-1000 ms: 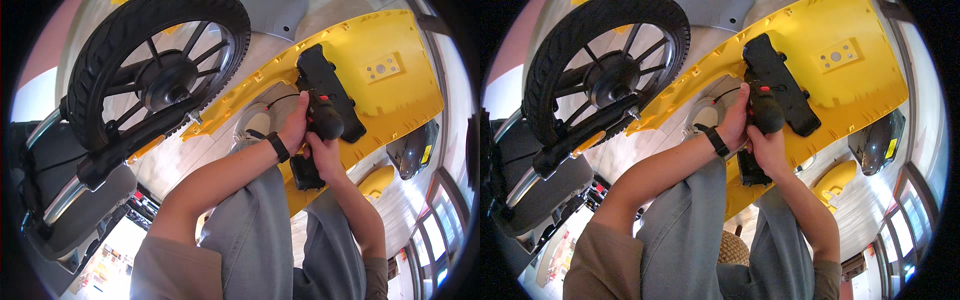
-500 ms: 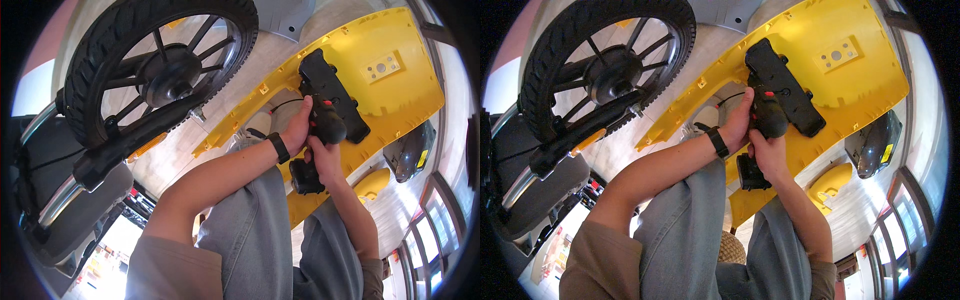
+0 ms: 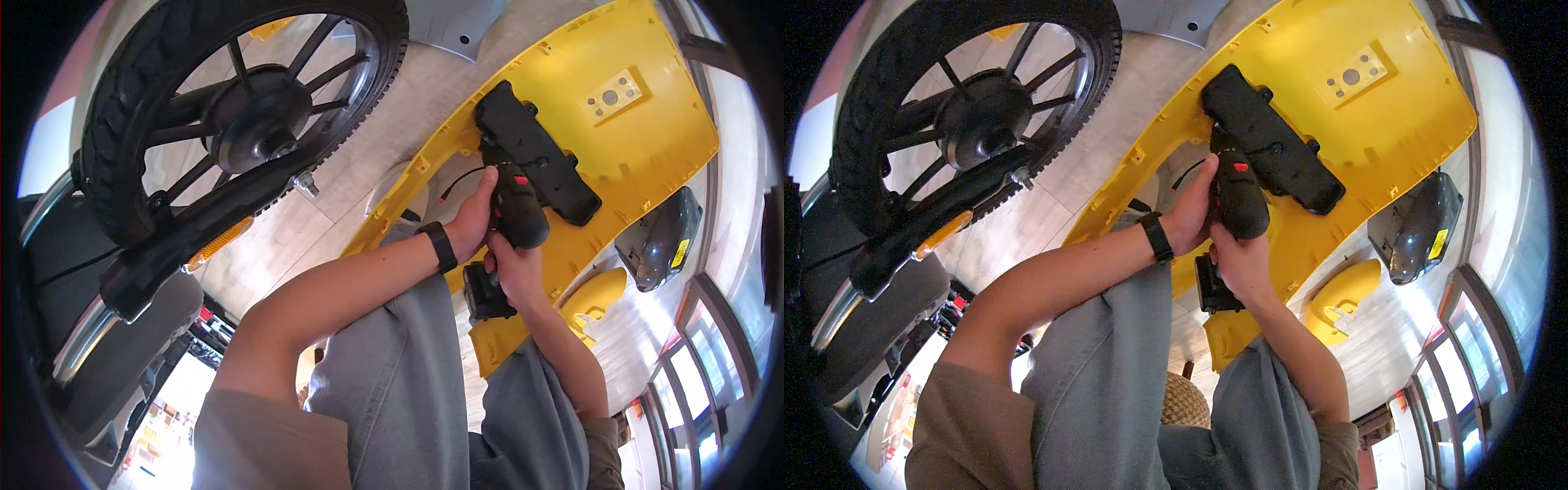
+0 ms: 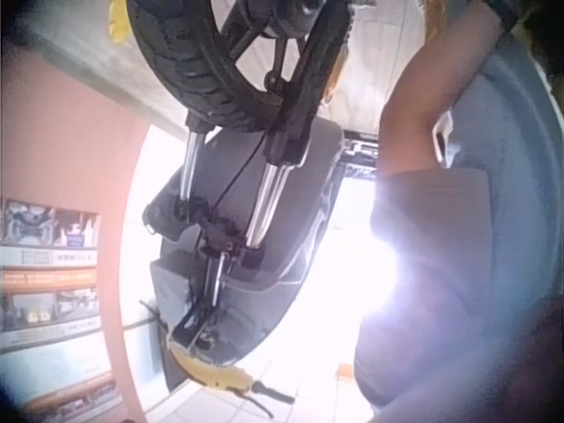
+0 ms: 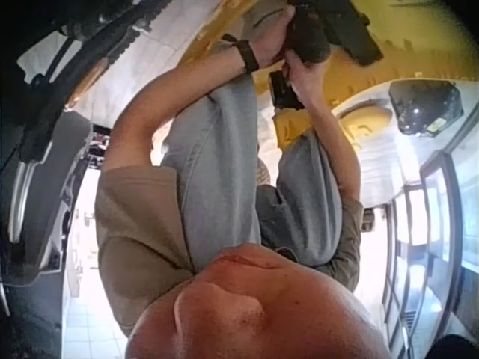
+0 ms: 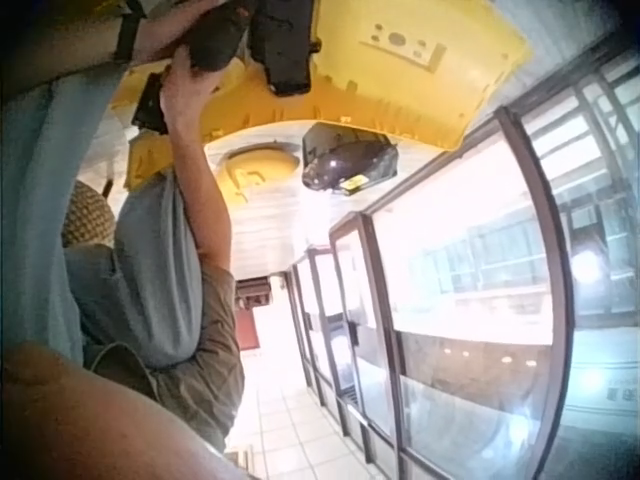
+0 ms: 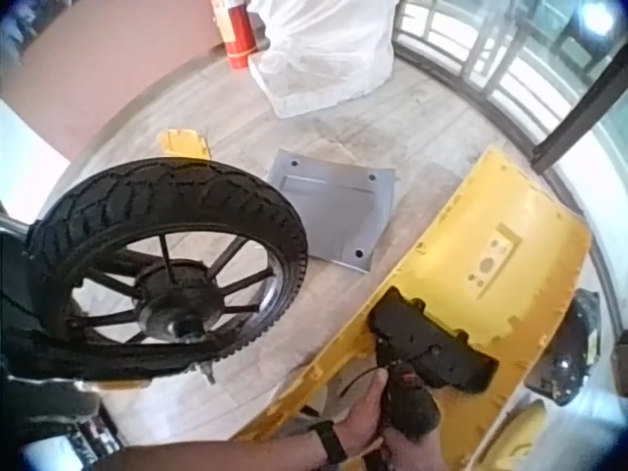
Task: Assembling and installing panels onto a yellow electric scooter using a power drill.
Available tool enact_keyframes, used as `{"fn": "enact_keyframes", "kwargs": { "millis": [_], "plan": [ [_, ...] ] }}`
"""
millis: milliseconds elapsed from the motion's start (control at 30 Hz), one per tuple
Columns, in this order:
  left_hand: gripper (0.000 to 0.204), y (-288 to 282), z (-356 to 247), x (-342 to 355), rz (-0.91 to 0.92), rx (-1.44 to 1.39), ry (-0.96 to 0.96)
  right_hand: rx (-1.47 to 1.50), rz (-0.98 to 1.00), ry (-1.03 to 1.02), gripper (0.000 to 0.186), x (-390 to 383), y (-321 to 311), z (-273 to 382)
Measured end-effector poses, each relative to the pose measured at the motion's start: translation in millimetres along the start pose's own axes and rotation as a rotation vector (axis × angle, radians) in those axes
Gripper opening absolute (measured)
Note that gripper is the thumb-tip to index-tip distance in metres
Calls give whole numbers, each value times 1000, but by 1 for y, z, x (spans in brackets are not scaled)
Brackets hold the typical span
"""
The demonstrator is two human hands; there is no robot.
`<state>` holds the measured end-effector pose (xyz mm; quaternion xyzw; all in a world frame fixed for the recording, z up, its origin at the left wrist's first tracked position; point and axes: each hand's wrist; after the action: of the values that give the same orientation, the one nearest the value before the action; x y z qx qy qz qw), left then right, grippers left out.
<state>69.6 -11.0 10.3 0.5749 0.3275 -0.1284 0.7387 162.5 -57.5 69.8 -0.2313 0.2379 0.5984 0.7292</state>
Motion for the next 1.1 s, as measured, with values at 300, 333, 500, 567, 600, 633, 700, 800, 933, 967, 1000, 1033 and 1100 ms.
{"fn": "enact_keyframes", "kwargs": {
  "millis": [300, 333, 500, 567, 600, 633, 700, 800, 933, 967, 1000, 1033, 1100],
  "plan": [
    [63, 2, 5, -1, -19, 7, -45, 60, 10, -15, 18, -3, -4, -3],
    [63, 3, 5, -1, -15, 4, -49, 54, 12, -10, 19, -4, -6, -2],
    [64, 3, 11, 0, 14, -8, -45, 55, -11, 20, 17, -7, -9, -3],
    [64, 4, 14, 3, 38, 0, -54, 43, 2, 67, 16, -6, -19, -7],
    [65, 4, 14, 3, 54, 8, -58, 40, 5, 71, 16, -5, -22, -8],
    [65, 5, 14, 3, 53, 2, -57, 39, 25, 63, 15, -4, -24, -8],
    [65, 9, 15, 1, 22, -33, -63, 36, 47, 56, 15, -1, -29, -4],
    [70, 16, 16, 0, -102, 4, -18, -65, 100, 49, 21, 4, -30, 15],
    [69, 12, 11, 0, -16, -122, -19, -205, 200, 69, 26, 14, -27, 38],
    [69, 12, 10, -1, 63, -168, -9, -240, 220, 86, 28, 17, -27, 42],
    [69, 12, 8, -3, 141, -214, 1, -244, 223, 89, 28, 19, -26, 48],
    [69, 14, 7, -5, 143, -220, 2, -308, 253, 79, 26, 21, -24, 54],
    [71, 18, 5, -8, 137, -278, -19, -375, 292, 73, 23, 26, -23, 60]
  ]
}}
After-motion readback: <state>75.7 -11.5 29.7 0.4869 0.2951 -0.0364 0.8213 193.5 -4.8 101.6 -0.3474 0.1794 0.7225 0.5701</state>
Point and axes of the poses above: each hand's wrist, its own x-axis towards the middle knuckle, its own y-axis out of the palm, z = x × y, and after that the axes turned 15 degrees about -y, right-handed
